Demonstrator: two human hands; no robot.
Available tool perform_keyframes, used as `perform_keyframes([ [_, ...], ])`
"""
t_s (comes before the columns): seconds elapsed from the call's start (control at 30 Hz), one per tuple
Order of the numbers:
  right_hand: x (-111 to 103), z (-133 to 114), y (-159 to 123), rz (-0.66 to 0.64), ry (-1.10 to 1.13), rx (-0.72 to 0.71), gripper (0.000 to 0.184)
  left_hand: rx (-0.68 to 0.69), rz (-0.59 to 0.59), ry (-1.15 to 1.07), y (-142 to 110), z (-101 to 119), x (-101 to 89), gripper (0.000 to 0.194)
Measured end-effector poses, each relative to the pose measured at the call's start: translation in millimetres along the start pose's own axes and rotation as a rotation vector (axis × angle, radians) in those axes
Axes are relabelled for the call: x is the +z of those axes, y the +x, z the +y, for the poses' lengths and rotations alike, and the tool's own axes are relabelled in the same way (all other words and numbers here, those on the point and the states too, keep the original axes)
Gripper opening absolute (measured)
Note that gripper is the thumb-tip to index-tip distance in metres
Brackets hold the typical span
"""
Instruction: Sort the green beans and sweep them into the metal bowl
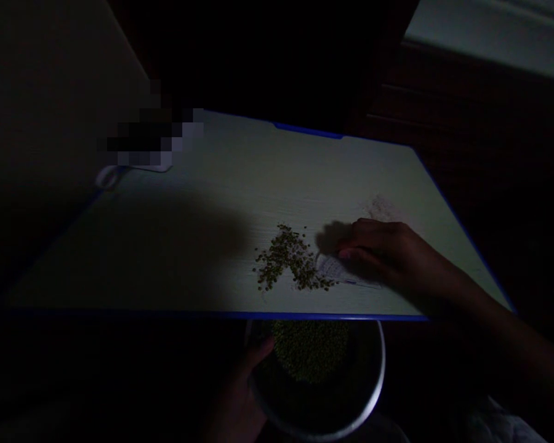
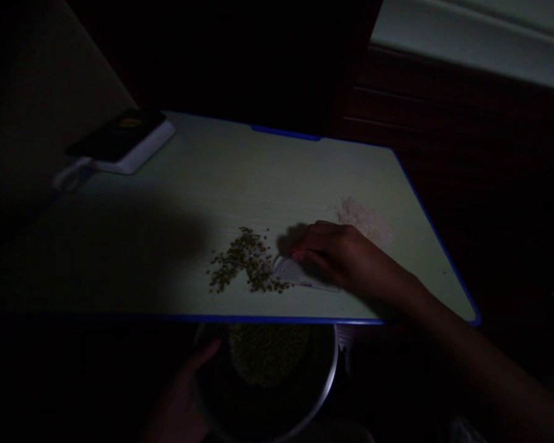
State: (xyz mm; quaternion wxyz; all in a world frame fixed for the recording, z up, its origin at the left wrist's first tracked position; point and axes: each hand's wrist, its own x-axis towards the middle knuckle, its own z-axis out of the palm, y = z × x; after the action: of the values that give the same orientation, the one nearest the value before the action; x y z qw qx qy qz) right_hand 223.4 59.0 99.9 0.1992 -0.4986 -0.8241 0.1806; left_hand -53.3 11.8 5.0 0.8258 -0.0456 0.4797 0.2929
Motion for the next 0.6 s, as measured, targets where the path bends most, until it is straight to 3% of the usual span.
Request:
perform_keyframes([
  [0.17, -6.5, -4.2, -26.7, 0.067, -0.041, 0.047, 0.019, 0.019, -0.112, 0.015, 7.0, -3.5, -0.4, 0.016],
  [0.3, -12.1, -2.9, -45.0, 0.098, -0.068, 0.127, 0.016, 0.024, -0.055, 0.053, 6.3, -2.3, 2.6, 0.015],
  [0.47, -8.2, -11.9, -56.5, 0.062, -0.042, 0.102, 0.017, 0.031, -0.057, 0.046, 5.4, -2.1, 6.3, 0.015],
  [0.6, -4.0, -18.2, -53.7, 0.081, -0.051, 0.096, 0.016, 0.006, 0.014, 0.041, 3.8, -1.5, 10.0, 0.010],
])
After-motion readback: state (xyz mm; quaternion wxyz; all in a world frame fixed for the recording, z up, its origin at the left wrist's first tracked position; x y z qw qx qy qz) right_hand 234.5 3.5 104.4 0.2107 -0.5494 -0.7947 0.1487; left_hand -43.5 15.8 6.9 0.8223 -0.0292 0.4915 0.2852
